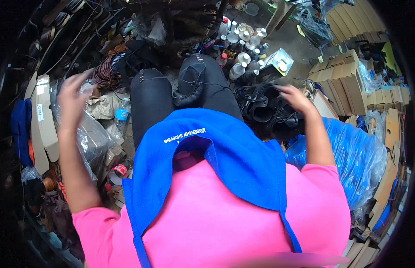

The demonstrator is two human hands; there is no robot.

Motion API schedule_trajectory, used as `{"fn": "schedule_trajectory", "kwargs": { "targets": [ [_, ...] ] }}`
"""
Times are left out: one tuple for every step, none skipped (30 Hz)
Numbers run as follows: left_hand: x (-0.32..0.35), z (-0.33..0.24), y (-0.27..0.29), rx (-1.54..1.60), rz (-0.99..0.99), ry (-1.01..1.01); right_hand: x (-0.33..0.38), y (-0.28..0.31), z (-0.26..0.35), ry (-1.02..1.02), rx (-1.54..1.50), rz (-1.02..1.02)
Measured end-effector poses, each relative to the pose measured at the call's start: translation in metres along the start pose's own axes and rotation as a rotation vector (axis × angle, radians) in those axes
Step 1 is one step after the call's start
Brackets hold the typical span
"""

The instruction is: The person is manually stitching or threading a part of a black shoe by hand.

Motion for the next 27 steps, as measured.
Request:
{"fn": "schedule_trajectory", "kwargs": {
  "targets": [
    [-0.012,-0.052,-0.025,0.203,0.074,0.024,-0.014,0.003,0.063,0.004,-0.193,0.063],
    [-0.023,-0.093,-0.046,0.303,0.137,-0.141,-0.024,0.000,0.105,-0.053,-0.417,0.132],
    [-0.032,-0.127,-0.066,0.355,0.181,-0.244,-0.031,0.002,0.141,0.071,-0.500,0.101],
    [-0.037,-0.150,-0.084,0.426,0.174,-0.317,-0.036,0.013,0.181,0.316,-0.311,-0.022],
    [-0.044,-0.167,-0.098,0.505,0.167,-0.402,-0.039,0.014,0.205,0.321,-0.555,0.009],
    [-0.053,-0.174,-0.107,0.508,0.167,-0.406,-0.043,0.011,0.219,0.267,-0.675,0.084],
    [-0.061,-0.179,-0.123,0.498,0.294,-0.373,-0.047,0.009,0.229,0.275,-0.670,0.095],
    [-0.066,-0.180,-0.134,0.482,0.421,-0.338,-0.053,0.003,0.233,0.320,-0.608,0.083],
    [-0.071,-0.179,-0.136,0.483,0.422,-0.342,-0.058,-0.002,0.234,0.364,-0.545,0.072],
    [-0.072,-0.178,-0.142,0.505,0.510,-0.324,-0.060,-0.002,0.235,0.366,-0.545,0.074],
    [-0.071,-0.176,-0.148,0.528,0.599,-0.305,-0.060,0.001,0.239,0.428,-0.459,0.011],
    [-0.071,-0.172,-0.151,0.604,0.612,-0.289,-0.058,0.004,0.243,0.489,-0.373,-0.050],
    [-0.072,-0.169,-0.152,0.604,0.611,-0.286,-0.059,0.005,0.245,0.492,-0.373,-0.048],
    [-0.071,-0.167,-0.154,0.693,0.655,-0.242,-0.059,0.007,0.247,0.498,-0.360,-0.048],
    [-0.069,-0.165,-0.157,0.782,0.699,-0.197,-0.059,0.008,0.248,0.504,-0.348,-0.046],
    [-0.070,-0.165,-0.158,0.783,0.699,-0.196,-0.060,0.009,0.249,0.504,-0.348,-0.045],
    [-0.068,-0.163,-0.162,0.863,0.746,-0.121,-0.062,0.008,0.249,0.500,-0.351,-0.008],
    [-0.066,-0.161,-0.167,0.944,0.792,-0.044,-0.063,0.006,0.249,0.495,-0.355,0.030],
    [-0.066,-0.161,-0.168,0.944,0.789,-0.049,-0.063,0.005,0.249,0.495,-0.351,0.027],
    [-0.065,-0.160,-0.171,0.979,0.812,-0.015,-0.062,0.003,0.250,0.508,-0.365,0.024],
    [-0.064,-0.160,-0.173,1.015,0.835,0.019,-0.061,-0.001,0.250,0.521,-0.378,0.020],
    [-0.064,-0.160,-0.173,1.016,0.834,0.021,-0.062,-0.006,0.249,0.515,-0.440,0.036],
    [-0.063,-0.161,-0.174,1.038,0.836,0.022,-0.060,-0.011,0.248,0.508,-0.502,0.051],
    [-0.063,-0.162,-0.174,1.059,0.837,0.023,-0.060,-0.016,0.243,0.487,-0.552,0.024],
    [-0.061,-0.161,-0.175,1.060,0.837,0.025,-0.056,-0.019,0.243,0.488,-0.551,0.027],
    [-0.057,-0.162,-0.176,1.138,0.859,0.029,-0.053,-0.019,0.240,0.458,-0.557,-0.011],
    [-0.055,-0.162,-0.176,1.215,0.881,0.031,-0.050,-0.018,0.238,0.428,-0.562,-0.049]
  ]
}}
Point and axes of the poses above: each hand's wrist, its own x-axis away from the middle knuckle, its own y-axis out of the back of the hand, z = x × y, the point moved 6 cm from there along -x, towards the middle knuckle, and after that the axes turned 7 degrees about -y, right-handed, at the moved point
